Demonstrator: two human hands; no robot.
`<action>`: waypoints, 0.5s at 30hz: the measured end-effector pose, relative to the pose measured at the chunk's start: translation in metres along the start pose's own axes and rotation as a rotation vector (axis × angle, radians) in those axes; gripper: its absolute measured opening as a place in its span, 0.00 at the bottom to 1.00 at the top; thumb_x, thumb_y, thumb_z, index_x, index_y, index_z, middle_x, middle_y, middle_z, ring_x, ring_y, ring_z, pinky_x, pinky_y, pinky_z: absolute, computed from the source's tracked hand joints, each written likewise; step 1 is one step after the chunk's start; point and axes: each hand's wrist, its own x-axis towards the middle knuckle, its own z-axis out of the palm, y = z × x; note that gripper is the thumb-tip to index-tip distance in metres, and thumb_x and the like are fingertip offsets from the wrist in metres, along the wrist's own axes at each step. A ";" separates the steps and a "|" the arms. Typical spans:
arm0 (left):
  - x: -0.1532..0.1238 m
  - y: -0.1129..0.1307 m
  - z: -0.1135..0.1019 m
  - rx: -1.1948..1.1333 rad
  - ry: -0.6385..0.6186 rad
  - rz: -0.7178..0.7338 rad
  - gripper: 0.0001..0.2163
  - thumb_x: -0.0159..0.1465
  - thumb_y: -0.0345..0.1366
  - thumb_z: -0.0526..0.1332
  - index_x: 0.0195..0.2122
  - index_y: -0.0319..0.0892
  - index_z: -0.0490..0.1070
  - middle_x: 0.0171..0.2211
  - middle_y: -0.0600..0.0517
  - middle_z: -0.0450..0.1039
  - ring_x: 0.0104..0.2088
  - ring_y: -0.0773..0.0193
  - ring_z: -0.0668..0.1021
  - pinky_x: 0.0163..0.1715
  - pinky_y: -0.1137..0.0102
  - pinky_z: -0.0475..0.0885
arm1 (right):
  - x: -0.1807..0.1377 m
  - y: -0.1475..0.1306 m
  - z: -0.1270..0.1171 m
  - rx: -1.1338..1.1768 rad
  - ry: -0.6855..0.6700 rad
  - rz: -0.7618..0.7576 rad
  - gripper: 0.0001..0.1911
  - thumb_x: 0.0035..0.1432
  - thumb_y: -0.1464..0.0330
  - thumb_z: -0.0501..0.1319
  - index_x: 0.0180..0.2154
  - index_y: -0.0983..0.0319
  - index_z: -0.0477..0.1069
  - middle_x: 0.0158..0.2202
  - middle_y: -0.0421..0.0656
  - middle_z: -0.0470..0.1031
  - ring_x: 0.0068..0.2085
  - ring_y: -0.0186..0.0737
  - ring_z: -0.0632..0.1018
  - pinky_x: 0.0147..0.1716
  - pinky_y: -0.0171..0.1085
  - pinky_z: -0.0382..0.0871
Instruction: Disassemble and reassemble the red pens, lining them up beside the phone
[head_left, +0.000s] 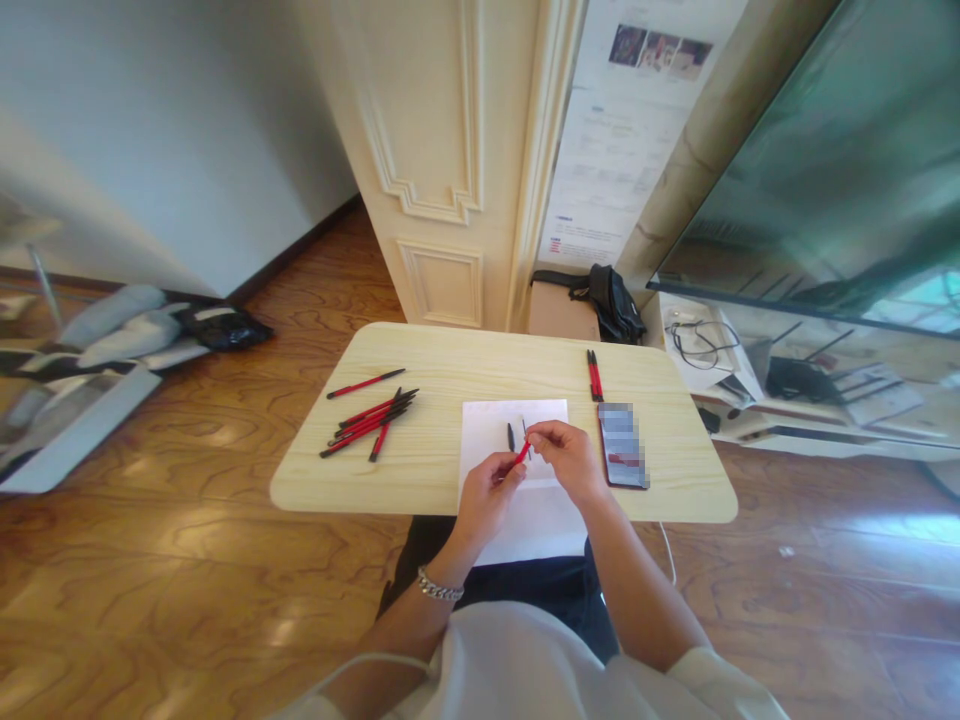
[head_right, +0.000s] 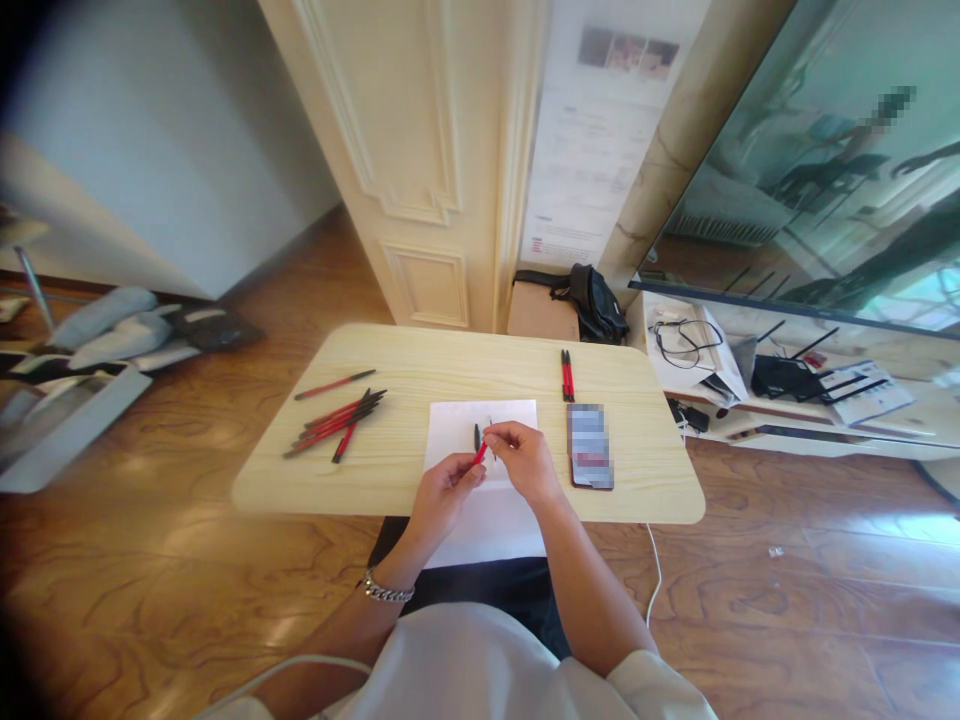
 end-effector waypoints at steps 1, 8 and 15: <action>0.000 0.000 0.000 0.001 0.000 0.002 0.14 0.57 0.44 0.62 0.39 0.40 0.74 0.33 0.48 0.77 0.33 0.61 0.77 0.36 0.67 0.71 | 0.000 0.001 0.000 0.000 -0.004 0.000 0.13 0.51 0.61 0.61 0.36 0.62 0.75 0.29 0.42 0.75 0.29 0.35 0.72 0.29 0.34 0.65; 0.001 -0.003 -0.002 0.007 -0.008 0.007 0.14 0.58 0.44 0.61 0.40 0.40 0.74 0.33 0.49 0.77 0.34 0.61 0.77 0.37 0.67 0.71 | -0.003 0.007 -0.006 0.026 -0.148 -0.004 0.13 0.51 0.63 0.62 0.38 0.61 0.75 0.36 0.44 0.78 0.37 0.38 0.76 0.38 0.37 0.67; 0.001 -0.005 -0.006 0.011 -0.003 0.001 0.15 0.58 0.44 0.61 0.41 0.40 0.73 0.33 0.48 0.77 0.35 0.60 0.78 0.39 0.66 0.71 | 0.010 0.018 -0.013 -0.284 -0.076 0.018 0.13 0.55 0.64 0.58 0.41 0.59 0.73 0.37 0.43 0.77 0.34 0.36 0.75 0.37 0.36 0.66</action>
